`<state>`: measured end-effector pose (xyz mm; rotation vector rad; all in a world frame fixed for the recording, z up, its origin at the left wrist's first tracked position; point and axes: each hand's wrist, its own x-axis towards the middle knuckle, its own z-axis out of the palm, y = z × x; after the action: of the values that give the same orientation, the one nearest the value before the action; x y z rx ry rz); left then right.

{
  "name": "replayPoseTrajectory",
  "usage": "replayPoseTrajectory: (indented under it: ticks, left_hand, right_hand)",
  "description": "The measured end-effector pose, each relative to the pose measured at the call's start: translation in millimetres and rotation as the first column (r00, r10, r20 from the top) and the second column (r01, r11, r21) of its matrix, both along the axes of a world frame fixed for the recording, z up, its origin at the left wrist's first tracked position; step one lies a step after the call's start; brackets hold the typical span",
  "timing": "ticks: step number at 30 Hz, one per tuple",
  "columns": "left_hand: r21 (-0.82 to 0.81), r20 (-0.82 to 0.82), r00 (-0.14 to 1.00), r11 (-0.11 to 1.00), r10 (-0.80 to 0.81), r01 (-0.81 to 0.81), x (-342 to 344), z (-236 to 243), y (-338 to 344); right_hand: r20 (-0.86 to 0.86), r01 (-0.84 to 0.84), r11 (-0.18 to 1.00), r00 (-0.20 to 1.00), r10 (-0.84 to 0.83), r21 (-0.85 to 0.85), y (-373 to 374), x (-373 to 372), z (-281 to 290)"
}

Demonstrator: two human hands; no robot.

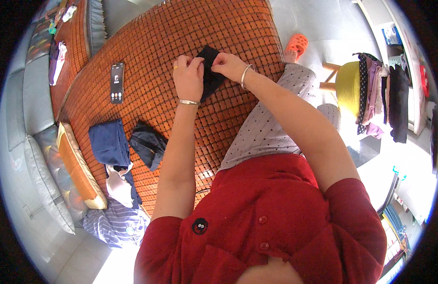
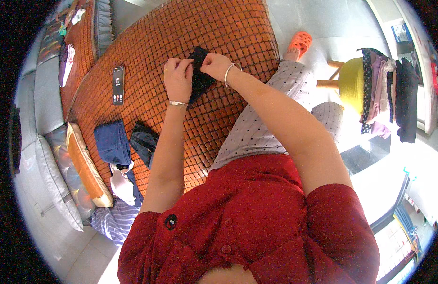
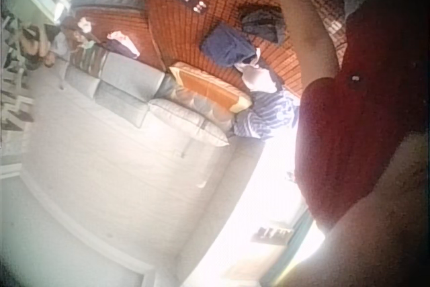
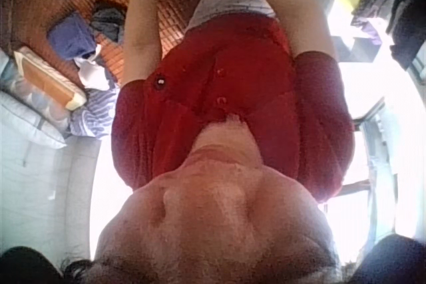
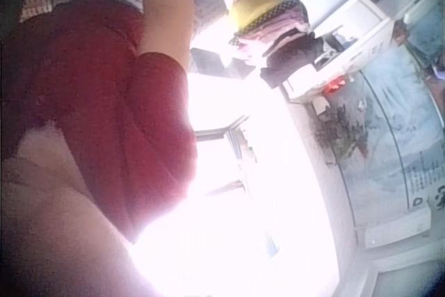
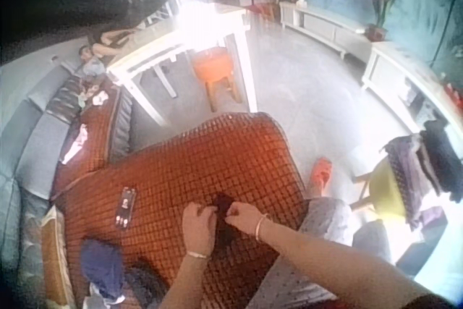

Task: The person folds a pair of dark blue pants and a pair of black shorts on a woven mat on the floor. They smooth and fold each item neatly, placing the finished folds aside.

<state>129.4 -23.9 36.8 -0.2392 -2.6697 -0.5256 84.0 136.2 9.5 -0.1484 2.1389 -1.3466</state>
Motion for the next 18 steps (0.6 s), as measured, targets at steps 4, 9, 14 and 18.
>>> replayPoseTrajectory:
  ticks: [4, 9, 14, 18]
  left_hand:
    - [0.057, 0.072, 0.997, 0.998, 0.016, -0.02, 0.1, 3.9, -7.3]
    - [0.107, 0.147, 0.989, 0.994, 0.0, -0.016, 4.0, 2.6, -13.9]
    - [0.105, 0.115, 0.992, 0.993, 0.044, -0.056, 15.8, -4.0, -22.0]
    - [0.234, 0.127, 0.925, 0.896, 0.358, -0.379, 54.0, 5.2, -32.6]
  right_hand:
    - [-0.084, -0.051, 0.931, 0.993, 0.087, 0.36, -19.2, 14.9, 42.0]
    - [-0.353, 0.163, 0.88, 0.935, 0.005, 0.445, -24.6, 26.4, 17.6]
    - [-0.216, -0.066, 0.892, 0.96, 0.179, 0.447, -16.0, 21.1, 26.5]
    - [-0.238, -0.071, 0.878, 0.95, 0.205, 0.473, -12.4, 20.9, 22.4]
